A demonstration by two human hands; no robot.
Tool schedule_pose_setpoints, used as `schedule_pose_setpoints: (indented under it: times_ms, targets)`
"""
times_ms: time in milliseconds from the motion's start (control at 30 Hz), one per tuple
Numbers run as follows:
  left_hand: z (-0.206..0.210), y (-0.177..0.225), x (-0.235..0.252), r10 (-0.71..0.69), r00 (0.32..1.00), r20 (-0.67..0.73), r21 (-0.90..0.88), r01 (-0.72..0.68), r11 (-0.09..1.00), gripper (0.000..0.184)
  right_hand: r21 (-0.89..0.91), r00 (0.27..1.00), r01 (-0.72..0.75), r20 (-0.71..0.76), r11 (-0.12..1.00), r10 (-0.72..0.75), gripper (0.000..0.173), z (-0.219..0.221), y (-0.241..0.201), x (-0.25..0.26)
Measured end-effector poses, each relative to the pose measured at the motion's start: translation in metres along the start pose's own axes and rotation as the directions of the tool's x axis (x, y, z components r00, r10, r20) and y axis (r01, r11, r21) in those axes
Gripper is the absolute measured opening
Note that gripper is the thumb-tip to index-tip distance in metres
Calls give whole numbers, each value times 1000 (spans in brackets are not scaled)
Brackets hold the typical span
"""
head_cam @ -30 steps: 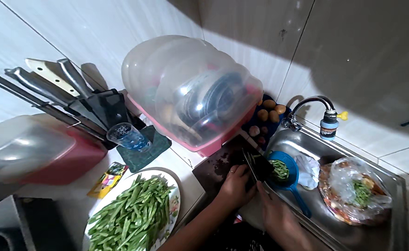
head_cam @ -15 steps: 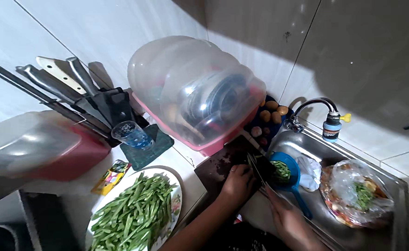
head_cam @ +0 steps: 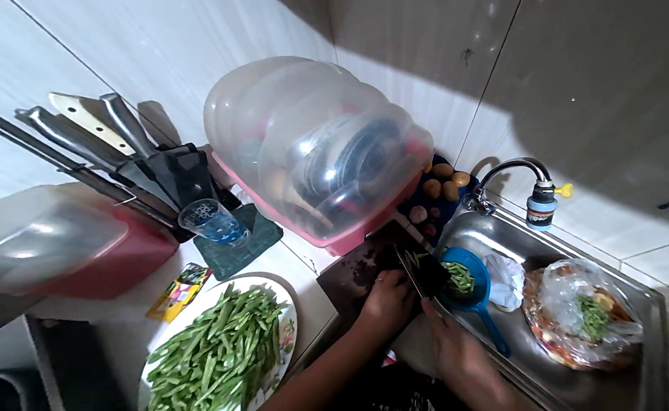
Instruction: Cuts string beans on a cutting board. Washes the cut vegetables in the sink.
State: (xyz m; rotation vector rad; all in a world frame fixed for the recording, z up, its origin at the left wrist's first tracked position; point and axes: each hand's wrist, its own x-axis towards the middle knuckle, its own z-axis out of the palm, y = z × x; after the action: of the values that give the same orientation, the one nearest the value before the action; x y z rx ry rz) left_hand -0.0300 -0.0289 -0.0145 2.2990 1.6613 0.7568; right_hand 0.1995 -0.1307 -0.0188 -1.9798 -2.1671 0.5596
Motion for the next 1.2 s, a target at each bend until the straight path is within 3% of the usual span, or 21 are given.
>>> schedule_pose_setpoints:
  times_ms: [167, 333, 500, 633, 767, 1033, 1200]
  targets:
    - [5, -5, -4, 15, 1000, -5, -16, -15, 1000, 30, 106, 1000, 19, 22, 994, -21, 64, -33, -26, 54]
    - [6, -6, -5, -2, 999, -37, -53, 0, 999, 26, 412, 999, 8, 27, 911, -21, 54, -38, 5, 63]
    - [8, -7, -4, 3, 1000, -27, -50, -4, 999, 22, 188, 998, 68, -5, 980, -68, 57, -25, 34, 15]
    - [2, -4, -3, -13, 1000, -27, -52, 12, 999, 20, 116, 993, 114, 16, 987, -117, 58, -23, 45, -28]
    - [3, -5, -4, -17, 999, -35, -69, 14, 997, 17, 81, 988, 127, 81, 989, -133, 59, -48, 36, -50]
    - [5, -6, -3, -2, 999, -34, -65, 0, 998, 15, -29, 997, 67, 29, 997, -66, 63, -10, 26, -32]
    - [3, -6, -4, 4, 999, -43, -64, -6, 998, 14, 53, 1000, 29, 7, 998, -29, 66, -10, -5, 6]
